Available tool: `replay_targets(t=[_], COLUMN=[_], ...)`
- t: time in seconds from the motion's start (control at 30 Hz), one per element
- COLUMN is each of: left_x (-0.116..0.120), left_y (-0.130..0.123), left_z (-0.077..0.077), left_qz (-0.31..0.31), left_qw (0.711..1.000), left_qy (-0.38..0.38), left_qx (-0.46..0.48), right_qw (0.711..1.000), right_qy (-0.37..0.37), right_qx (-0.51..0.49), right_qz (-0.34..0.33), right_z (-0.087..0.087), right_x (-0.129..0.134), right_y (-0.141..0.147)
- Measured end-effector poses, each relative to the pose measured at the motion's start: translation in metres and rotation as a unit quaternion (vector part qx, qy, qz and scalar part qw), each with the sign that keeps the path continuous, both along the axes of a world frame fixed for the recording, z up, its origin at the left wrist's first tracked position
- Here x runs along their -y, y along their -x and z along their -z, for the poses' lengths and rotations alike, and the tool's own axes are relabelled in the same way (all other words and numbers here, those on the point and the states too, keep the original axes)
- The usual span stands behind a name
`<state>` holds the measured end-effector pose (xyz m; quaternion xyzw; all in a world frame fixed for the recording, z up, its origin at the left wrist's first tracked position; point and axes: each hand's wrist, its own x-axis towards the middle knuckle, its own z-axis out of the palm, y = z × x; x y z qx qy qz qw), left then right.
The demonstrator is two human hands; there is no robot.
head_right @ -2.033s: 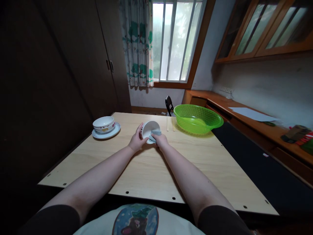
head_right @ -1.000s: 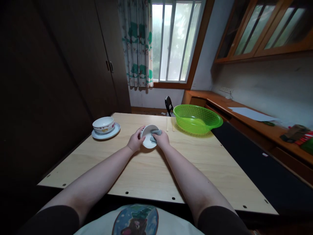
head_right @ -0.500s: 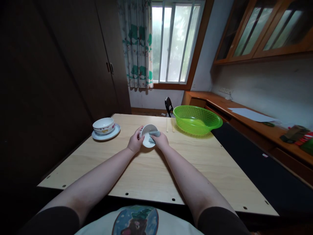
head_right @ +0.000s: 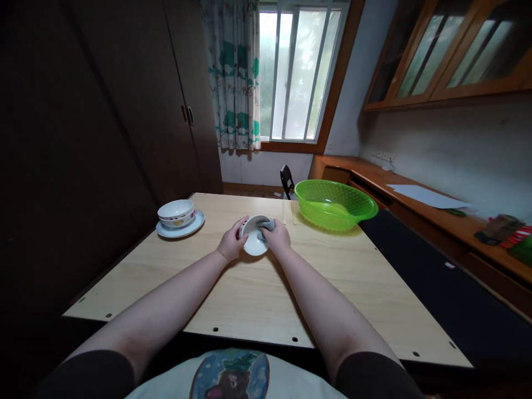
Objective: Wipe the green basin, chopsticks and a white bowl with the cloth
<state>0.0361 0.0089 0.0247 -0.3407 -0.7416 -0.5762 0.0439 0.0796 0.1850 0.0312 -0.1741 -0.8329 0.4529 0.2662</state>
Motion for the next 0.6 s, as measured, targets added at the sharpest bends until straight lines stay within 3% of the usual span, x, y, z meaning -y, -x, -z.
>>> replay_targets(t=[0.3, 0.6], left_x=[0.0006, 0.0031], left_y=[-0.0034, 0.0010], left_z=[-0.0014, -0.0032], left_qz=[-0.059, -0.021], left_qw=[0.998, 0.999], left_qy=[0.001, 0.032], left_qx=[-0.021, -0.039], right_qw=[1.000, 0.998], right_qy=[0.012, -0.051], right_qx=[0.013, 0.021], right_qz=[-0.006, 0.005], right_z=[0.0039, 0.0023], right_x=[0.0026, 0.0014], right_y=[0.0017, -0.0004])
